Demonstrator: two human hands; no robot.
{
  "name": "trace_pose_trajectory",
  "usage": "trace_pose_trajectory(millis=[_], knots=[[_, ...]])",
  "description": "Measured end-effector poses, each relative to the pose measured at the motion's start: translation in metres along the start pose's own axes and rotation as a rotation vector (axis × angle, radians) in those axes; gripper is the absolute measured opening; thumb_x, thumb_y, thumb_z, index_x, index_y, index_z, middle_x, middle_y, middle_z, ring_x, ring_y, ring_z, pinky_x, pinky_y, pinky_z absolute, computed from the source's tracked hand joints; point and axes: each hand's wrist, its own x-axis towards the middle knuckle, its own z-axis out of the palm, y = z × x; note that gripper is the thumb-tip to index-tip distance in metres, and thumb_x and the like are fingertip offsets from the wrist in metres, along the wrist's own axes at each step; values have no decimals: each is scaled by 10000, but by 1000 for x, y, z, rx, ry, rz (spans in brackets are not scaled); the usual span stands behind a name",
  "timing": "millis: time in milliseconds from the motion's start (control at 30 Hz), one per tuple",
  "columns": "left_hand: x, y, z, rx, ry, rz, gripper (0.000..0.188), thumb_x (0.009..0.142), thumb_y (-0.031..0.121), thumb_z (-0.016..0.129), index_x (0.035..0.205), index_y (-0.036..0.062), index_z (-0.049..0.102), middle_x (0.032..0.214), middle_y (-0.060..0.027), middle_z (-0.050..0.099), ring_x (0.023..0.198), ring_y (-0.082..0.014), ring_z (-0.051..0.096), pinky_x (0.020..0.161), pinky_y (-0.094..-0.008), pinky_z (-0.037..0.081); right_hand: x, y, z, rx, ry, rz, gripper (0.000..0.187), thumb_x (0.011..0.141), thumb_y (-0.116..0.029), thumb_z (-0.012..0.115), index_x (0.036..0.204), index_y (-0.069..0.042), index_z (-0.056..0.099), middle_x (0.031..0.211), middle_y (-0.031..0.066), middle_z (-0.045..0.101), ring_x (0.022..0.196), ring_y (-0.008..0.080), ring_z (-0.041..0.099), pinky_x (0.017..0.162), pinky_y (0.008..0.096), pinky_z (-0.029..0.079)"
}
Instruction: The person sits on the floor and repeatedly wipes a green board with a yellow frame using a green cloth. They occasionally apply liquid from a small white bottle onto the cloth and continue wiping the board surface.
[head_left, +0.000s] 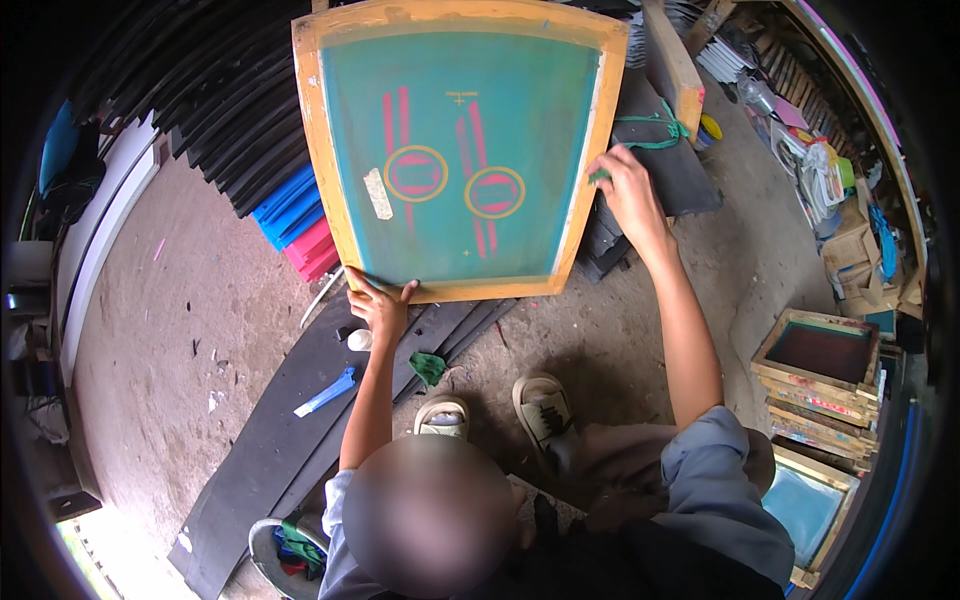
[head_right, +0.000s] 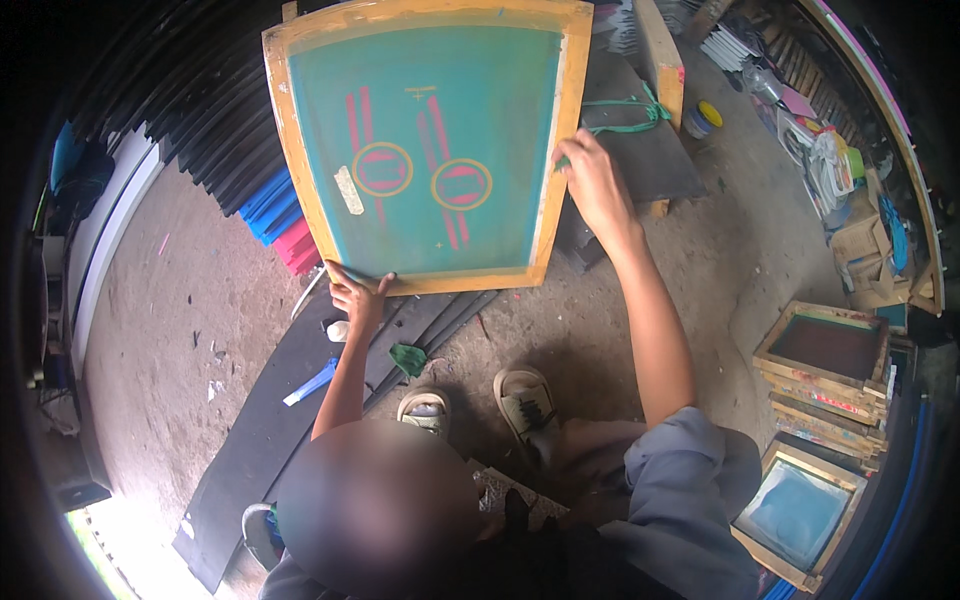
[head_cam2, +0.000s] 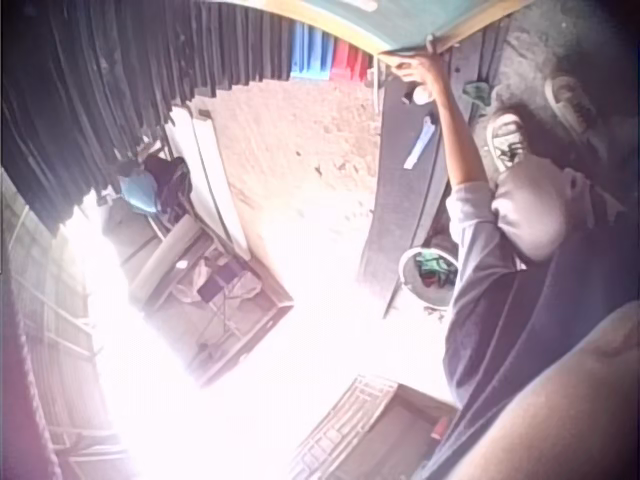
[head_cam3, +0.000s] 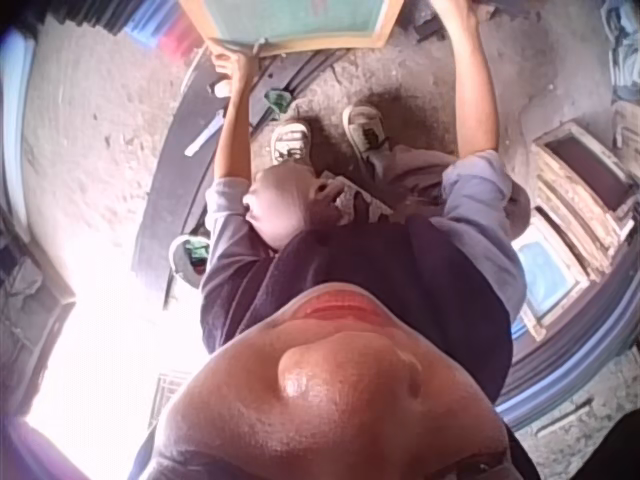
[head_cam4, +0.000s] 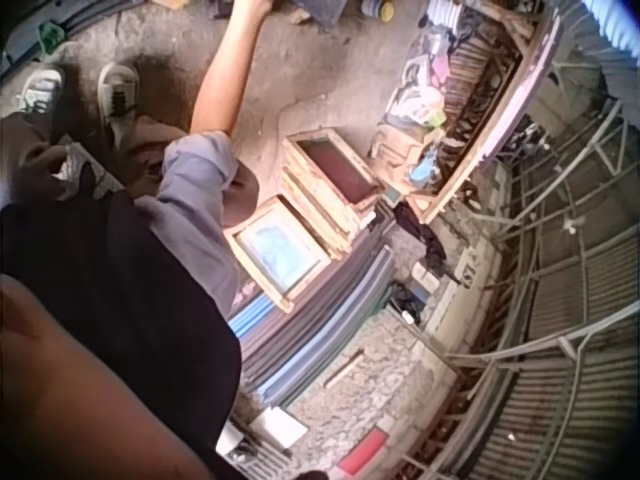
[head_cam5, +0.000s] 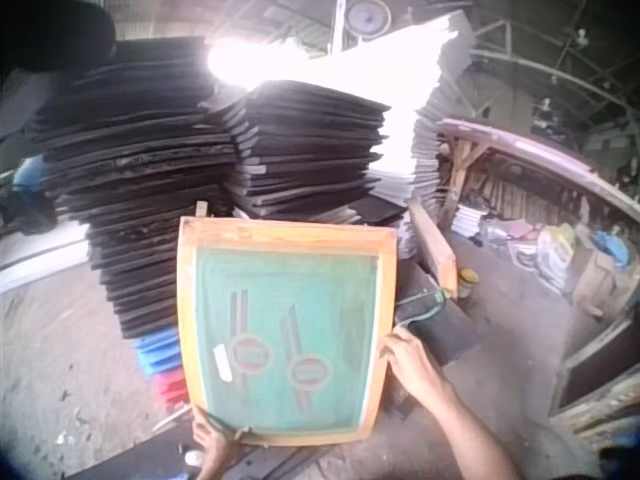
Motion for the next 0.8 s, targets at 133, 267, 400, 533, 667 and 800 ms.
trace_pose_trajectory(millis=[133, 267, 400, 533, 667, 800], knots=[[1, -4, -3, -18, 12, 18, 1307, 628, 588, 740, 1423, 2, -118, 1280, -440, 143, 1143, -528, 263, 975, -566, 241, 27, -12, 4, -455, 408, -153, 107, 744, -16, 646, 848, -36, 629, 894, 73, 564, 957, 217, 482, 815, 349, 429], [-3, 8, -3, -13, -33, -19, 1300, 642, 591, 729, 1420, 8, -133, 1282, -444, 138, 1148, -539, 263, 976, -576, 231, 27, 8, 31, -324, 542, -108, 125, 750, 33, 613, 869, -4, 617, 874, 107, 575, 879, 267, 544, 766, 368, 461], [-3, 2, -4, 31, 9, 15, 1296, 652, 599, 717, 1413, -7, -140, 1278, -456, 132, 1132, -549, 281, 973, -587, 228, 3, 4, 61, -7, 489, 62, 231, 755, 138, 510, 956, 34, 559, 920, 169, 578, 869, 333, 601, 730, 405, 492], [-1, -4, -5, 67, 39, 33, 1304, 657, 621, 698, 1404, -29, -150, 1268, -472, 136, 1133, -560, 281, 969, -593, 233, -65, 13, 123, 3, 305, 110, 104, 802, 85, 521, 875, 32, 572, 875, 162, 579, 821, 323, 609, 680, 402, 503], [-4, 8, -1, 39, 23, 68, 1307, 663, 646, 673, 1397, -36, -166, 1259, -485, 131, 1155, -559, 262, 970, -599, 226, -158, 26, 172, -14, 147, 202, 198, 773, 114, 510, 936, 9, 552, 917, 170, 559, 888, 345, 575, 759, 420, 490], [-2, -2, -9, 81, -2, 25, 1299, 676, 634, 673, 1394, -40, -174, 1261, -493, 116, 1187, -549, 236, 974, -601, 217, -112, 24, 148, 149, 380, 177, 113, 827, 81, 484, 915, 28, 530, 872, 174, 546, 830, 341, 576, 692, 403, 469]])
